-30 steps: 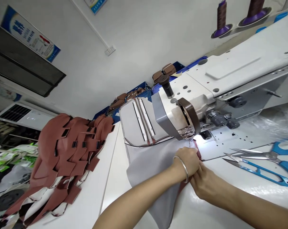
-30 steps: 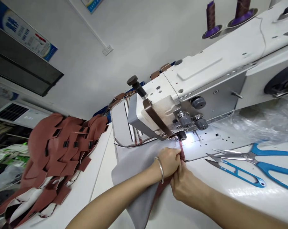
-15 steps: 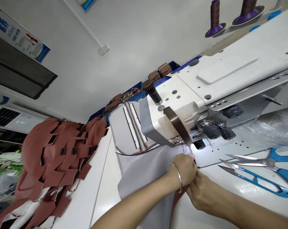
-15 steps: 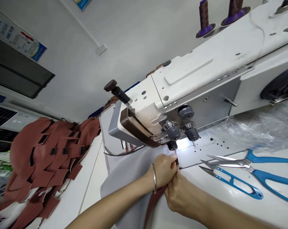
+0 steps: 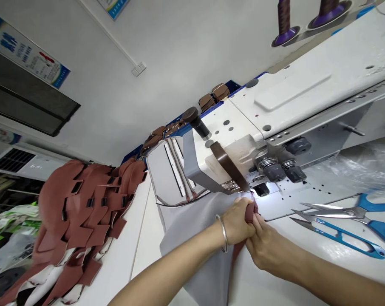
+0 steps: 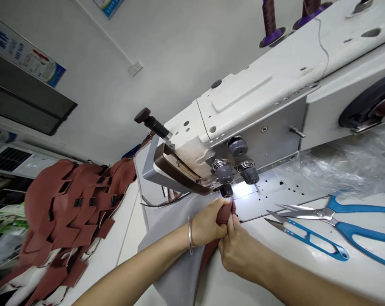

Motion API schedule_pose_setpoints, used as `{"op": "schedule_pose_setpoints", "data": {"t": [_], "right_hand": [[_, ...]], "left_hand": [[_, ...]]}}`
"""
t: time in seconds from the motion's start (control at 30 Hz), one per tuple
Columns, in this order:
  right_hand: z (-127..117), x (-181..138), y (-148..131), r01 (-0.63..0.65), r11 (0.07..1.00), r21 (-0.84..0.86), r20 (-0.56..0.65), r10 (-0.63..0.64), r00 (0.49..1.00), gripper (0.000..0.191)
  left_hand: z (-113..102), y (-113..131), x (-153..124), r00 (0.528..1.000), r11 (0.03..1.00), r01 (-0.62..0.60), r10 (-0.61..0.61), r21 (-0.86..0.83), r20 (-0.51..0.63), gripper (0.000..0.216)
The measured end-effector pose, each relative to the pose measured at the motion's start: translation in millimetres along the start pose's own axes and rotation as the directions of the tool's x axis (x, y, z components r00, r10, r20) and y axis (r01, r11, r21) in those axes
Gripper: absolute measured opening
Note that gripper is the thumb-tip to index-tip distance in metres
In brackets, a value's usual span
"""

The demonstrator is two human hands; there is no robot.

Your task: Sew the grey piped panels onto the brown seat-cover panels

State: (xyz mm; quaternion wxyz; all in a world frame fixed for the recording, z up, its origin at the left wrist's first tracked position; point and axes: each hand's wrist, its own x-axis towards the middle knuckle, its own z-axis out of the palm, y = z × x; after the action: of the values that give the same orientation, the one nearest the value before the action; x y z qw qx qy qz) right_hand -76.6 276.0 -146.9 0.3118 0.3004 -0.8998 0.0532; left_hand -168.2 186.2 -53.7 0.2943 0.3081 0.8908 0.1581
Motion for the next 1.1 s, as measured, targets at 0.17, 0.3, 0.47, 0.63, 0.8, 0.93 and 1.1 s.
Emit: {"op": "schedule_pose_setpoints", "data": {"t": [0.17,0.3,0.47,0.63,0.8,0.93,1.1], "right_hand": [[-4,-1,2,-0.004,1.0,-0.025,-0.002,0.004,1.0,0.034],[-10,0,8,0.034,0.999,-0.004,-0.042,-0.035,0.999,0.03],[-10,2,11,0.034,0.999,0.009,-0.052,-0.033,0.998,0.028],[-11,5,15,0.042,0.999,0.011,-0.044,-0.041,0.998,0.029],[-14,7,20,0.052,0.998,0.042,-0.065,-0.049,0.997,0.026],[-11,7,22,0.036,0.998,0.05,-0.081,-0.032,0.996,0.028],[-8,10,27,0.035,0.998,0.057,-0.081,-0.03,0.996,0.03]], "left_hand": [[8,-2,-9,1.0,0.963,-0.03,0.029,0.267,0.008,0.027],[12,2,-11,1.0,0.91,-0.018,0.016,0.413,0.008,0.028],[12,2,-7,0.998,0.897,-0.047,0.056,0.44,-0.008,0.033],[5,5,-1,0.997,0.901,-0.018,-0.015,0.434,0.073,0.033],[-2,13,0,0.995,0.889,0.018,-0.063,0.458,0.083,0.036],[-5,17,2,0.992,0.87,0.063,-0.106,0.489,0.061,0.037],[-4,14,7,0.994,0.867,0.083,-0.104,0.491,0.015,0.03]]}}
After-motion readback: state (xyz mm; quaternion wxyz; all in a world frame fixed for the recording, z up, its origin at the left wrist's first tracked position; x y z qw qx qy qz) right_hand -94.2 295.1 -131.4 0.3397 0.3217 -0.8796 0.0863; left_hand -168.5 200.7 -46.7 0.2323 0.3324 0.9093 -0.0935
